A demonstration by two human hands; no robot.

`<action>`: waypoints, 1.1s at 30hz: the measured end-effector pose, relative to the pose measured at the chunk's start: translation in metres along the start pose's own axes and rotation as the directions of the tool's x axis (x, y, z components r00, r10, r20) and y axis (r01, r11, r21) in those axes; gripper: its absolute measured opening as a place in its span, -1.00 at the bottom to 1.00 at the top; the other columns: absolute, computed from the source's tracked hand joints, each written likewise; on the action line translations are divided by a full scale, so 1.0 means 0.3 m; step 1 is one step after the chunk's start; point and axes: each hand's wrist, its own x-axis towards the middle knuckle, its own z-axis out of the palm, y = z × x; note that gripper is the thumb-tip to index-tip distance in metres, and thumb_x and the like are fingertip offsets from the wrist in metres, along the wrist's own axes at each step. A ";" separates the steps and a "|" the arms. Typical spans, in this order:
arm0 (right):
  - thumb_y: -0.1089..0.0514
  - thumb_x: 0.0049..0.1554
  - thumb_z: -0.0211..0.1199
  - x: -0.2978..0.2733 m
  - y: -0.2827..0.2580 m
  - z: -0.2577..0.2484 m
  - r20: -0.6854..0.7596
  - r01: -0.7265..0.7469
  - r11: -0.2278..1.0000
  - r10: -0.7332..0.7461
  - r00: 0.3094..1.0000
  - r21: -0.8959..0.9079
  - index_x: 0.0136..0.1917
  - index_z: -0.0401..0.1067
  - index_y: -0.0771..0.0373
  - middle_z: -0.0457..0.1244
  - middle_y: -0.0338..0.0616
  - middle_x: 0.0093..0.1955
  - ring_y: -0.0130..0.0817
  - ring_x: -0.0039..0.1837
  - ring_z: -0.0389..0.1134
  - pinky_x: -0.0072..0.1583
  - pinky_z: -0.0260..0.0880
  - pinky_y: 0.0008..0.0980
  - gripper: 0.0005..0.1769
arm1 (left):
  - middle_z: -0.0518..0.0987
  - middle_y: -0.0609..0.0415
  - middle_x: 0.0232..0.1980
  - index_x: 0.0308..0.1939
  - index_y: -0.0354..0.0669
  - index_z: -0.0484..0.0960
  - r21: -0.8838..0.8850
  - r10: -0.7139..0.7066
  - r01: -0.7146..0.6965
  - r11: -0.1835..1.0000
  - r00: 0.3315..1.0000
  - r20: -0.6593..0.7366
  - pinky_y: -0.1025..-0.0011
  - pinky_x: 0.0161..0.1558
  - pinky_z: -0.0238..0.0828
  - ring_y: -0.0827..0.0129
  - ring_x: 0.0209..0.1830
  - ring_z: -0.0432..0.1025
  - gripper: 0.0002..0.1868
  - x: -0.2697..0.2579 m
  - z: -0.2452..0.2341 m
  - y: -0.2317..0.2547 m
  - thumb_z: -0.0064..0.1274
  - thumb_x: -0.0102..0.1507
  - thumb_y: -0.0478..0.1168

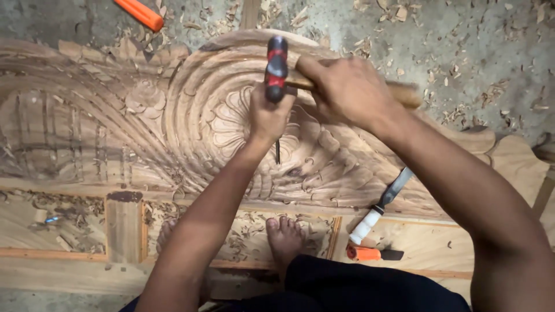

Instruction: The person carves intricate floral and curved patterns into a large wooden panel using chisels and a hammer.

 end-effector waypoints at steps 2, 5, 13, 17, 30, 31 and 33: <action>0.27 0.17 0.07 -0.047 0.012 0.038 -0.235 0.053 0.974 0.000 0.972 0.219 0.12 0.24 0.19 0.20 -0.14 -0.45 -0.31 -0.48 0.20 -0.33 0.28 -0.27 -0.77 | 0.61 0.17 -0.35 -0.19 -0.29 0.66 0.085 0.209 -0.223 0.971 0.967 0.145 0.47 -0.29 0.39 0.51 -0.38 0.46 -0.89 0.004 0.002 -0.006 0.18 0.21 -0.35; 0.30 0.11 0.12 -0.076 0.041 0.082 -0.256 0.031 0.957 0.045 0.966 0.287 0.10 0.23 0.22 0.21 -0.13 -0.43 -0.32 -0.45 0.23 -0.34 0.29 -0.27 -0.73 | 0.63 0.16 -0.28 -0.13 -0.28 0.65 -0.064 0.119 -0.108 0.992 0.970 0.211 0.45 -0.21 0.40 0.54 -0.31 0.45 -0.82 -0.001 0.041 0.007 0.16 0.19 -0.33; 0.35 0.11 0.14 -0.203 0.078 0.128 -0.310 -0.067 0.915 0.203 0.929 0.398 0.12 0.25 0.21 0.28 -0.08 -0.26 -0.18 -0.34 0.34 -0.24 0.35 -0.22 -0.70 | 0.50 0.18 -0.46 -0.33 -0.19 0.57 0.232 0.049 -0.149 0.961 0.921 0.386 0.38 -0.40 0.37 0.45 -0.51 0.38 -0.91 -0.022 0.122 0.027 0.16 0.18 -0.27; 0.35 0.08 0.27 -0.277 0.110 0.148 -0.404 -0.038 0.959 0.155 0.902 0.281 0.03 0.29 0.21 0.28 0.04 -0.26 -0.04 -0.26 0.36 -0.18 0.36 -0.09 -0.72 | 0.53 0.18 -0.51 -0.34 -0.15 0.59 0.228 0.009 -0.145 0.963 0.861 0.509 0.35 -0.43 0.44 0.37 -0.59 0.42 -0.89 -0.024 0.171 -0.059 0.16 0.20 -0.21; 0.41 0.09 0.20 -0.507 0.061 0.411 -0.484 -0.116 0.779 0.491 0.724 0.616 0.16 0.32 0.33 0.30 0.06 -0.15 -0.06 -0.21 0.40 -0.18 0.39 -0.22 -0.65 | 0.60 0.06 -0.42 -0.38 -0.13 0.57 0.212 -0.030 -0.168 0.963 0.714 0.700 0.32 -0.35 0.54 0.32 -0.48 0.51 -0.91 -0.092 0.269 -0.064 0.05 0.21 -0.23; 0.40 0.08 0.24 -0.522 0.059 0.415 -0.477 -0.173 0.810 0.487 0.732 0.561 0.13 0.33 0.33 0.29 0.08 -0.18 -0.04 -0.23 0.39 -0.19 0.37 -0.21 -0.66 | 0.60 0.04 -0.42 -0.39 -0.15 0.56 0.190 0.024 -0.223 0.956 0.707 0.707 0.30 -0.33 0.50 0.30 -0.46 0.52 -0.96 -0.101 0.266 -0.027 0.05 0.15 -0.27; 0.40 0.07 0.28 -0.547 0.045 0.436 -0.466 -0.233 0.832 0.488 0.738 0.503 0.10 0.34 0.32 0.28 0.10 -0.20 -0.02 -0.25 0.37 -0.20 0.35 -0.20 -0.68 | 0.60 0.02 -0.43 -0.40 -0.17 0.56 0.168 0.075 -0.276 0.946 0.694 0.716 0.27 -0.31 0.46 0.28 -0.43 0.53 -0.97 -0.114 0.269 0.025 0.04 0.09 -0.31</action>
